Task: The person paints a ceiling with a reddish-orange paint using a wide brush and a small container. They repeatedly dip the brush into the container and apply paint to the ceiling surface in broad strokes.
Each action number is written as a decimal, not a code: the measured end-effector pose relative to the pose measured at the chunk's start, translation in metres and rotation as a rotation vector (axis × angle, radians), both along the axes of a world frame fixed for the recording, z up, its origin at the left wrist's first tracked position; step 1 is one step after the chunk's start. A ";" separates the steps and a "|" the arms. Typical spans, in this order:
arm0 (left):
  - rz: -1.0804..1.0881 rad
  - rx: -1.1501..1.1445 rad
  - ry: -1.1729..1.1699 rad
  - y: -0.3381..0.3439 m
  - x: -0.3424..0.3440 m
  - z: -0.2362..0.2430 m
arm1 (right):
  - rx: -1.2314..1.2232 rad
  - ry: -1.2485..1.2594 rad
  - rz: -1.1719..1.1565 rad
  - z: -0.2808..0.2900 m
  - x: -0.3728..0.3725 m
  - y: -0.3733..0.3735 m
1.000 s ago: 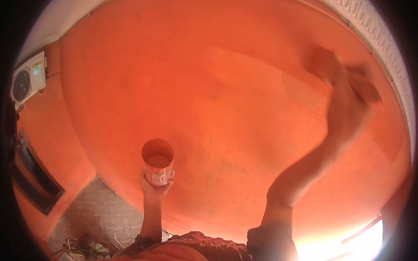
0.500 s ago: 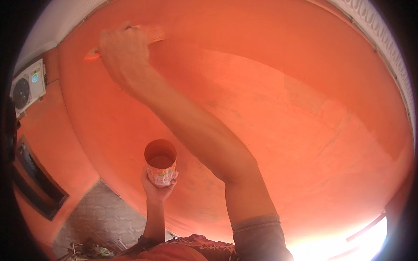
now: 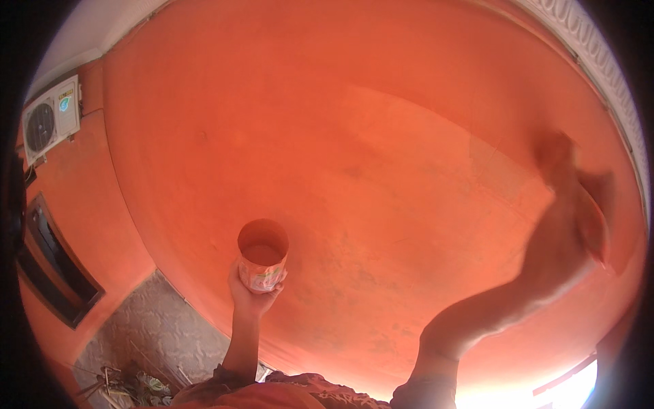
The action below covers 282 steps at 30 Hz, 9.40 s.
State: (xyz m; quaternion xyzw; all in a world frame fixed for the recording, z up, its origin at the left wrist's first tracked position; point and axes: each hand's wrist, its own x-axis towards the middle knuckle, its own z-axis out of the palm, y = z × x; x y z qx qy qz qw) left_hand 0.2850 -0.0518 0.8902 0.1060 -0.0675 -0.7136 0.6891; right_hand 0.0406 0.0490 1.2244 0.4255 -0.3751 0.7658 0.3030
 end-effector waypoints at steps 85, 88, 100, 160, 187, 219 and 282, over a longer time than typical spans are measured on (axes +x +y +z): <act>-0.648 -0.189 0.096 -0.009 0.036 0.023 | -0.220 0.025 0.194 0.028 -0.426 0.124; -0.625 -0.166 0.053 -0.010 0.030 0.030 | -0.305 -0.076 -0.058 0.043 -0.511 0.161; -0.635 -0.151 0.034 -0.016 0.019 0.028 | -0.036 0.550 -0.563 0.013 -0.230 0.083; -0.877 -0.119 0.076 -0.020 0.029 0.050 | 0.103 0.144 0.196 -0.025 -0.118 0.000; -1.430 -0.070 -0.130 0.000 -0.079 -0.084 | 0.402 -0.300 0.965 -0.259 -0.018 0.080; -1.381 -0.046 0.068 -0.044 -0.090 -0.132 | 1.398 0.310 0.355 -0.251 0.037 -0.027; -1.476 0.017 0.010 0.018 -0.092 -0.097 | 1.726 0.679 -0.063 -0.159 0.063 0.004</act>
